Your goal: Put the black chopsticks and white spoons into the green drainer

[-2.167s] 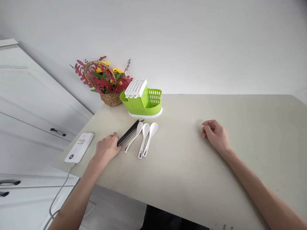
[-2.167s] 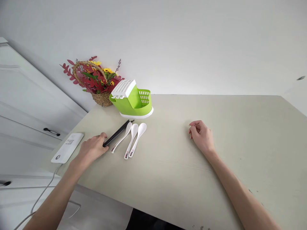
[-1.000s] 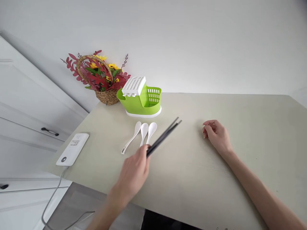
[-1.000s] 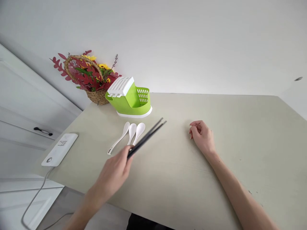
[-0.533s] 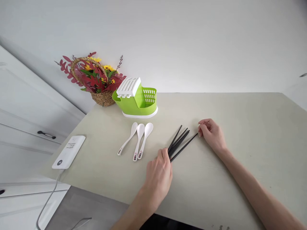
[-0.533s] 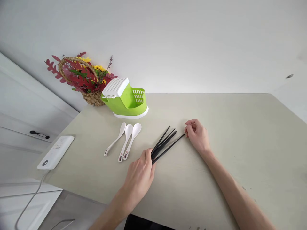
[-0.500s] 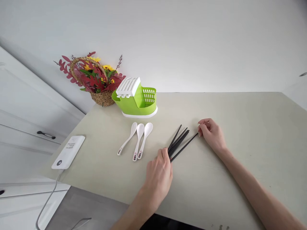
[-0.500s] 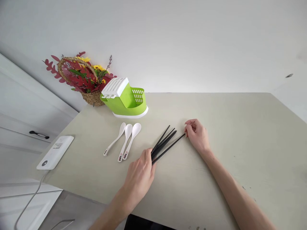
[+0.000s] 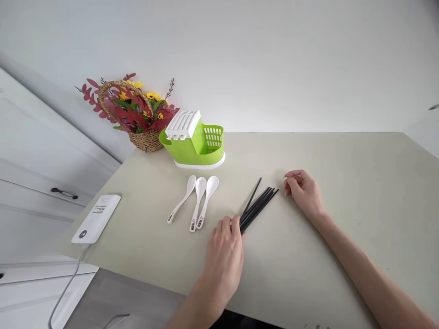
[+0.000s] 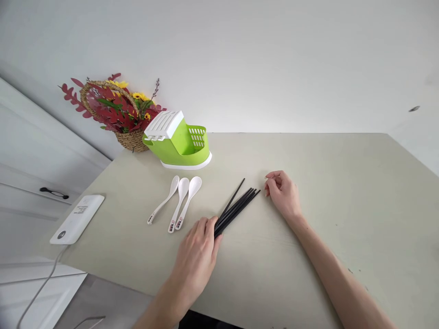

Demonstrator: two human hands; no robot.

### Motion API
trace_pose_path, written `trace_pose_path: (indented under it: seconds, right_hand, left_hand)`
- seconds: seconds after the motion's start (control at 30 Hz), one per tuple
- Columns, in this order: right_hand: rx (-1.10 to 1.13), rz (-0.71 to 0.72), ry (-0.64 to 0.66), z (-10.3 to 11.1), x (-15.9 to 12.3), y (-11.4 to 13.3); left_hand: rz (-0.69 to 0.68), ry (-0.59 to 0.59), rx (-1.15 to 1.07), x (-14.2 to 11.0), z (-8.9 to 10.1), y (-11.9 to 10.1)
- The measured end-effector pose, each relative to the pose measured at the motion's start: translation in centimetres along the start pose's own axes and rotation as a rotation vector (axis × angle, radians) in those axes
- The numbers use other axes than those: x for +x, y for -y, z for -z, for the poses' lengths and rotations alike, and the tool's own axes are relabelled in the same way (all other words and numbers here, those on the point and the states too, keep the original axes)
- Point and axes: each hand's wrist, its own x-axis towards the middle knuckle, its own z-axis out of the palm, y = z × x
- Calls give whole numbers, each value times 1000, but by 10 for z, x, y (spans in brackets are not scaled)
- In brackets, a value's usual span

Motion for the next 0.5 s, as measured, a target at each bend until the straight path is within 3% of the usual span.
trace_pose_path:
  seconds: [0.27,0.5]
  right_hand:
    - [9,8,-3,0,1,-3]
    - [13,12,-12,0,0,-1]
  left_hand:
    - [15,-116,-83,-6,10,4]
    - [35,-309,-122,9,22,31]
